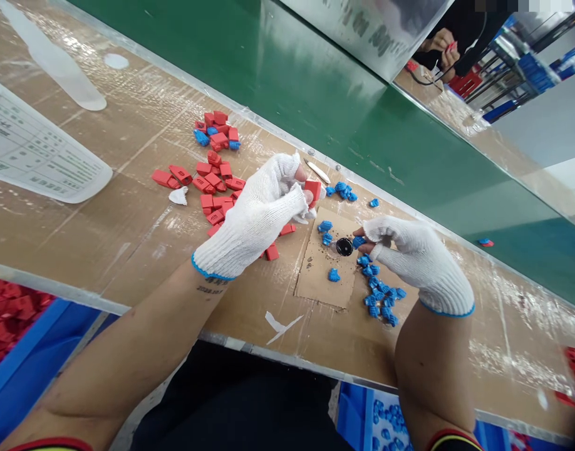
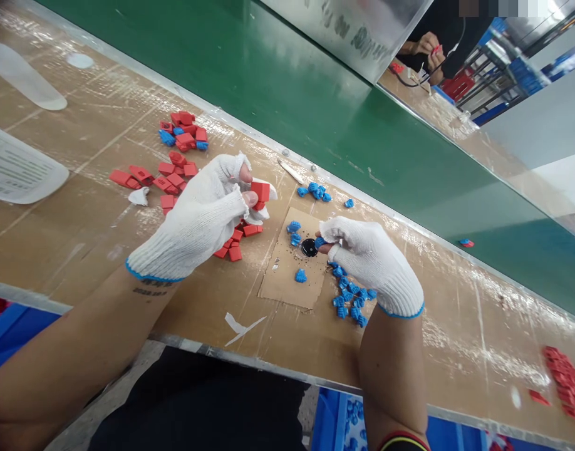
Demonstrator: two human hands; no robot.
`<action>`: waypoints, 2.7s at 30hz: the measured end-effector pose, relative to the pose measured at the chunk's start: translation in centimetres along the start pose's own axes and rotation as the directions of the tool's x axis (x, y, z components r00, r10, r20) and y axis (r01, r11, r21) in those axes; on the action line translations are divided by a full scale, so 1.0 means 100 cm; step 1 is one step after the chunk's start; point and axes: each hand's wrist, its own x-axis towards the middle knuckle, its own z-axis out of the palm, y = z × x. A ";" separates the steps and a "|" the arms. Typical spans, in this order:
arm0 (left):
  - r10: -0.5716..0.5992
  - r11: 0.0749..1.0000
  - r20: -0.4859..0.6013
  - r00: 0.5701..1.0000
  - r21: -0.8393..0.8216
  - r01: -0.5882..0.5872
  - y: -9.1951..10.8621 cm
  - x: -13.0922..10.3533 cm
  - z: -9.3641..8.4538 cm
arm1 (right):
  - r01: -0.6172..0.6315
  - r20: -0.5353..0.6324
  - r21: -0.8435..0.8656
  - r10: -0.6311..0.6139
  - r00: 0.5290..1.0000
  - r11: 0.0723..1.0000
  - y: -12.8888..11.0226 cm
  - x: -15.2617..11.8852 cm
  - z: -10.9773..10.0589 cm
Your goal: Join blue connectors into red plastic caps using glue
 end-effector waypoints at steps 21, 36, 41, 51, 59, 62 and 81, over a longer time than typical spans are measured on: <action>-0.043 0.998 0.284 0.958 0.060 0.027 -0.006 -0.026 0.015 | 0.327 -0.475 0.336 -0.141 0.869 0.883 -0.043 -0.008 0.032; -0.023 0.991 0.327 0.945 0.133 -0.023 -0.012 -0.028 0.009 | 0.380 -0.487 0.274 -0.213 0.847 0.884 -0.044 -0.004 0.040; -0.023 0.991 0.327 0.945 0.129 -0.020 -0.011 -0.028 0.009 | 0.415 -0.494 0.252 -0.253 0.832 0.874 -0.045 -0.004 0.039; -0.046 0.998 0.331 0.942 0.065 0.026 -0.005 -0.027 0.014 | 0.398 -0.500 0.268 -0.226 0.836 0.877 -0.049 -0.004 0.038; 0.099 0.995 0.323 0.941 -0.028 -0.095 -0.002 -0.027 0.020 | 0.349 -0.509 0.280 -0.170 0.843 0.894 -0.058 -0.010 0.038; 0.209 0.973 0.246 0.947 0.050 -0.227 -0.004 -0.029 0.021 | 0.349 -0.503 0.280 -0.173 0.847 0.894 -0.061 -0.011 0.041; 0.457 0.632 0.297 0.839 0.555 -0.541 -0.007 -0.033 0.011 | 0.444 -0.481 0.078 -0.356 0.801 0.893 -0.063 -0.002 0.047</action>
